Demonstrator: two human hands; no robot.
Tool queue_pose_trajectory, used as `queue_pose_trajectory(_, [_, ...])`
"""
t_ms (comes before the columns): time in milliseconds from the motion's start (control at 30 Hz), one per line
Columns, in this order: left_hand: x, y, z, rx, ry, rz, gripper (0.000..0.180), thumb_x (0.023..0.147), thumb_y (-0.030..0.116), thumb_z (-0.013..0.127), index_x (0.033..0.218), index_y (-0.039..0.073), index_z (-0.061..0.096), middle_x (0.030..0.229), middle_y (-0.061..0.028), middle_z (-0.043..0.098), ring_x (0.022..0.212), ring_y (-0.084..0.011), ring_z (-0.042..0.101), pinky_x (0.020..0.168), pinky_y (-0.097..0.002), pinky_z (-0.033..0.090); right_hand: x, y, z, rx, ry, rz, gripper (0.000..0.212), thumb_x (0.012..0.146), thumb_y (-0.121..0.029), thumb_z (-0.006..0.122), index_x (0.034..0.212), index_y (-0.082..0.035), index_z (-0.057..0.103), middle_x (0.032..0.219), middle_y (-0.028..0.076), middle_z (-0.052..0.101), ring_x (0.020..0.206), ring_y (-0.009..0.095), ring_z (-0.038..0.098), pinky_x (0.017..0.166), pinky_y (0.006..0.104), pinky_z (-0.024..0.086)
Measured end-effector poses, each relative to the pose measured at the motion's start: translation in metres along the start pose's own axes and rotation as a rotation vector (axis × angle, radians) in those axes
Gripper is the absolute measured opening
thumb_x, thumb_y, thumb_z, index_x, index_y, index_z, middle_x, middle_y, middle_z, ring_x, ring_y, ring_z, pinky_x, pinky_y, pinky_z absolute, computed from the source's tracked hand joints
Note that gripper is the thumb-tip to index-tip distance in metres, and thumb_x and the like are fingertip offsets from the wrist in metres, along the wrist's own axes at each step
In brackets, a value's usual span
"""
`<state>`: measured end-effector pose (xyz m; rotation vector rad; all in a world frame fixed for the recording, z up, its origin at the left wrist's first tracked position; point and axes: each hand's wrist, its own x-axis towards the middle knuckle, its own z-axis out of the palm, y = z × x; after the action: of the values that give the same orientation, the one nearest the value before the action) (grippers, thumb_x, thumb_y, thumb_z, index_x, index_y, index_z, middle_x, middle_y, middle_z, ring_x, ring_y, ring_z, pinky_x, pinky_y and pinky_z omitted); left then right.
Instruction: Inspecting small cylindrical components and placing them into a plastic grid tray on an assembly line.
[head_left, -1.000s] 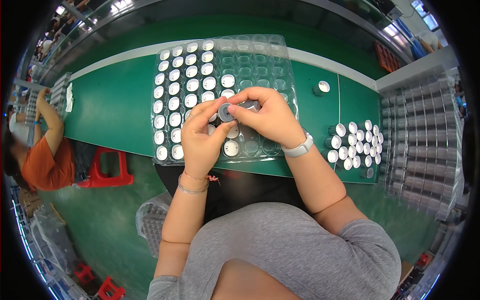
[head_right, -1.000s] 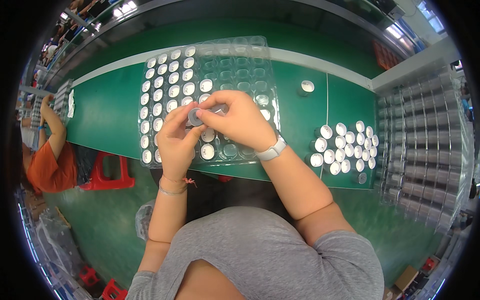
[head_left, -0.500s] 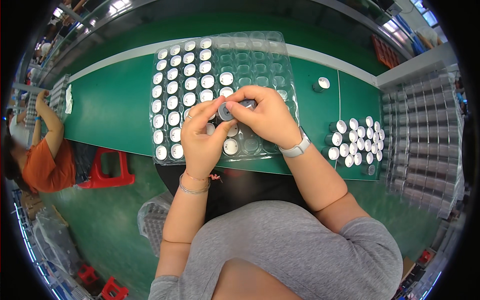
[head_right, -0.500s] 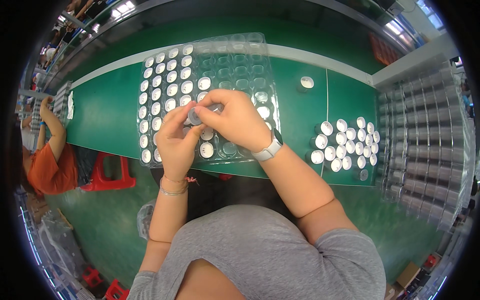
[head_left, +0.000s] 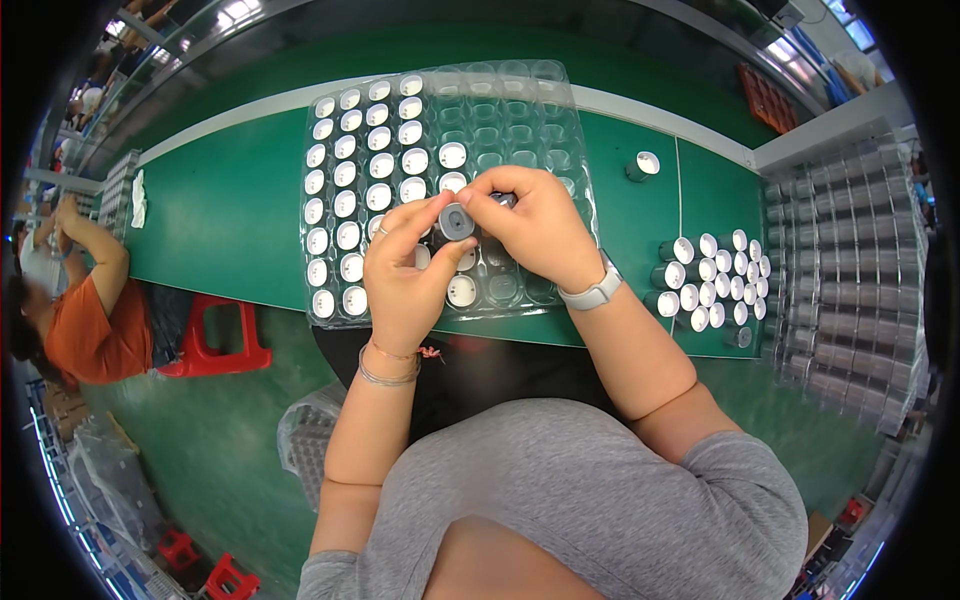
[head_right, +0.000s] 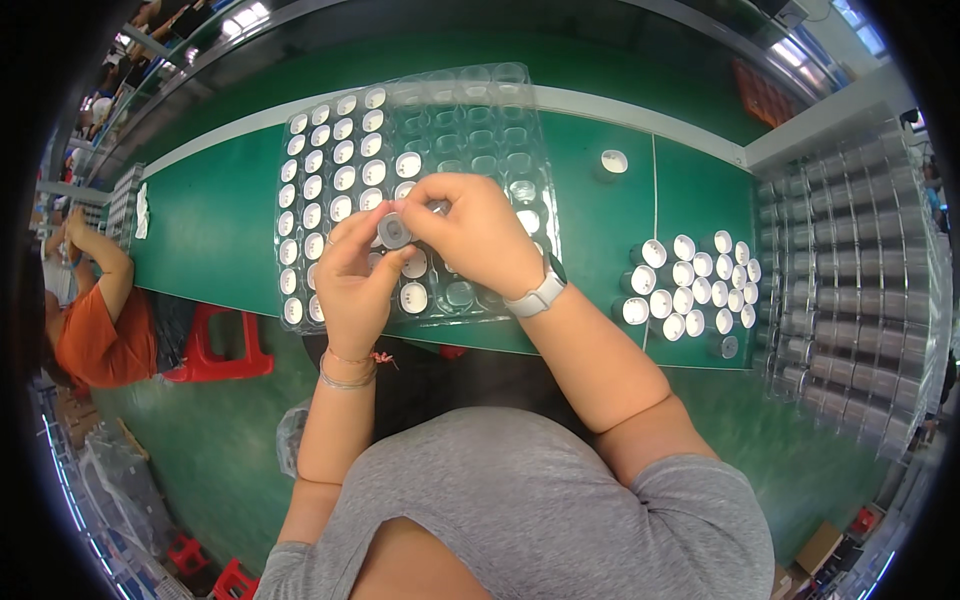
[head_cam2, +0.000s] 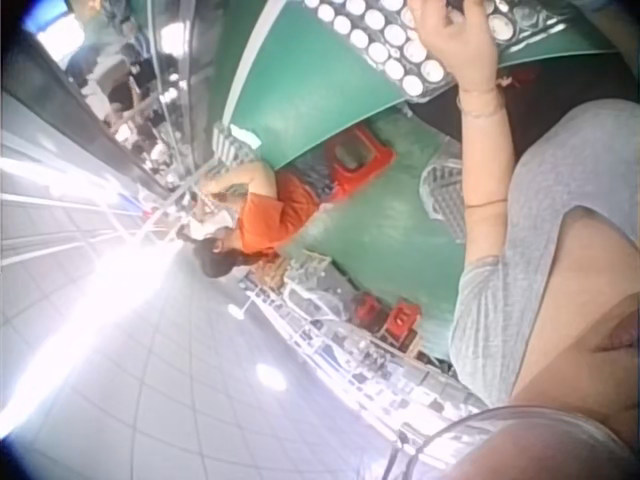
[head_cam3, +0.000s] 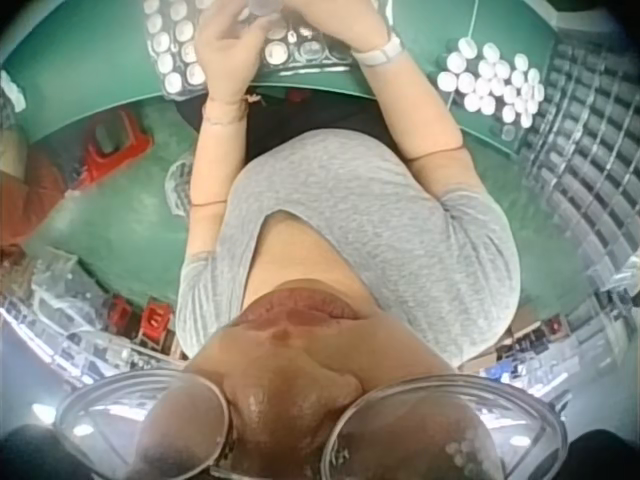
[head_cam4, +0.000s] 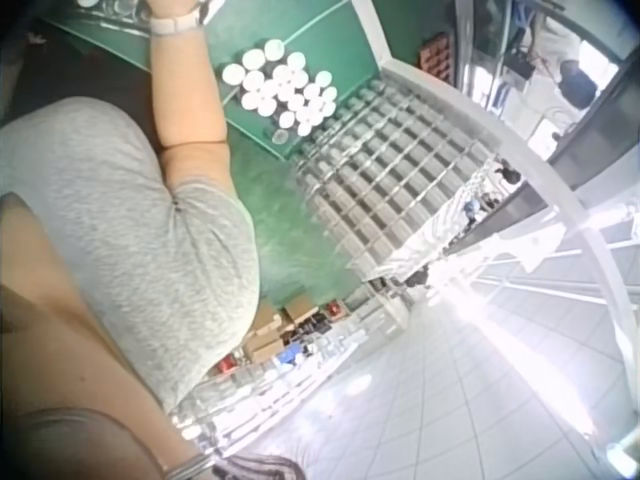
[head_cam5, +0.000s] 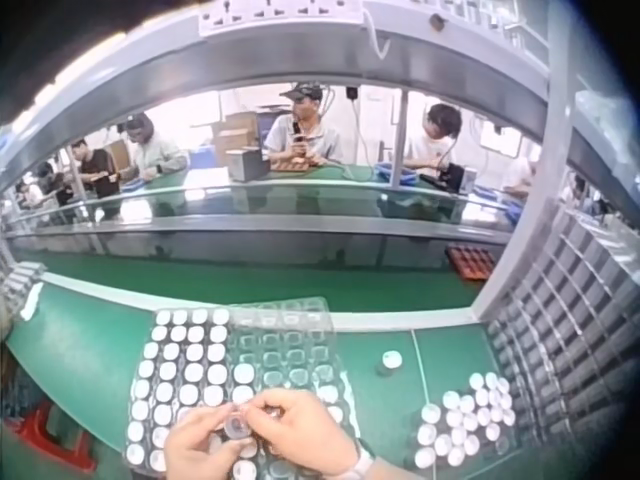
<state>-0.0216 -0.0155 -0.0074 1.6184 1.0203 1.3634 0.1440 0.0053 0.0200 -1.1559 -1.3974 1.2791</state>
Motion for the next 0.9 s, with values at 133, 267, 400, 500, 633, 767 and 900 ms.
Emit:
queue_pose_trajectory(133, [-0.001, 0.000, 0.001, -0.030, -0.004, 0.006, 0.049, 0.074, -0.008, 0.074, 0.121, -0.002, 0.063, 0.116, -0.0117, 0.061, 0.106, -0.0188, 0.059, 0.093, -0.0296, 0.047, 0.003, -0.006, -0.004, 0.135, -0.002, 0.085, 0.021, 0.093, -0.018, 0.060, 0.089, 0.000, 0.068, 0.075, 0.000, 0.064, 0.066, 0.007, 0.057, 0.061, 0.0213, 0.045])
queue_pose_trajectory(267, [0.000, 0.000, -0.001, -0.109, 0.027, -0.061, 0.049, 0.076, -0.008, 0.073, 0.123, -0.002, 0.062, 0.118, -0.0111, 0.060, 0.108, -0.0180, 0.058, 0.094, -0.0291, 0.046, 0.006, 0.001, -0.011, 0.148, 0.033, 0.053, 0.023, 0.095, -0.019, 0.055, 0.104, -0.001, 0.067, 0.088, 0.002, 0.062, 0.078, 0.008, 0.057, 0.068, 0.0207, 0.045])
queue_pose_trajectory(400, [0.001, 0.002, -0.002, -0.138, 0.012, -0.070, 0.047, 0.079, -0.008, 0.069, 0.124, -0.003, 0.059, 0.123, -0.0112, 0.057, 0.111, -0.0178, 0.057, 0.095, -0.0292, 0.045, 0.001, 0.005, -0.015, 0.134, -0.120, -0.036, 0.045, 0.088, -0.001, 0.058, 0.132, -0.002, 0.050, 0.110, 0.007, 0.057, 0.098, 0.012, 0.055, 0.084, 0.0253, 0.047])
queue_pose_trajectory(500, [0.001, -0.001, -0.002, -0.176, 0.014, -0.098, 0.046, 0.081, -0.008, 0.068, 0.125, -0.003, 0.058, 0.124, -0.0122, 0.056, 0.113, -0.0195, 0.056, 0.098, -0.0317, 0.045, 0.000, 0.003, -0.010, 0.139, -0.161, -0.133, 0.065, 0.081, 0.011, 0.059, 0.141, -0.004, 0.041, 0.114, 0.008, 0.055, 0.106, 0.016, 0.055, 0.095, 0.0303, 0.046])
queue_pose_trajectory(633, [0.001, 0.000, -0.003, -0.231, 0.035, -0.108, 0.045, 0.081, -0.008, 0.067, 0.125, -0.004, 0.056, 0.125, -0.0137, 0.056, 0.117, -0.0222, 0.055, 0.103, -0.0355, 0.044, 0.001, -0.002, -0.008, 0.101, -0.185, -0.154, 0.072, 0.077, 0.017, 0.059, 0.142, -0.005, 0.038, 0.111, 0.008, 0.055, 0.113, 0.019, 0.055, 0.103, 0.0346, 0.044])
queue_pose_trajectory(767, [0.002, 0.001, -0.003, -0.181, 0.013, -0.109, 0.045, 0.082, -0.009, 0.066, 0.125, -0.004, 0.056, 0.125, -0.0138, 0.056, 0.117, -0.0221, 0.056, 0.103, -0.0351, 0.044, 0.001, -0.001, -0.005, 0.102, -0.190, -0.196, 0.069, 0.077, 0.015, 0.061, 0.141, -0.005, 0.041, 0.110, 0.007, 0.056, 0.110, 0.017, 0.055, 0.102, 0.0340, 0.045])
queue_pose_trajectory(900, [0.002, -0.001, -0.003, -0.217, 0.011, -0.107, 0.045, 0.081, -0.009, 0.067, 0.125, -0.004, 0.057, 0.125, -0.0134, 0.056, 0.117, -0.0219, 0.056, 0.103, -0.0350, 0.044, -0.001, -0.002, -0.003, -0.006, -0.142, -0.197, 0.065, 0.077, 0.014, 0.062, 0.137, -0.006, 0.047, 0.106, 0.005, 0.057, 0.105, 0.016, 0.057, 0.099, 0.0334, 0.048])
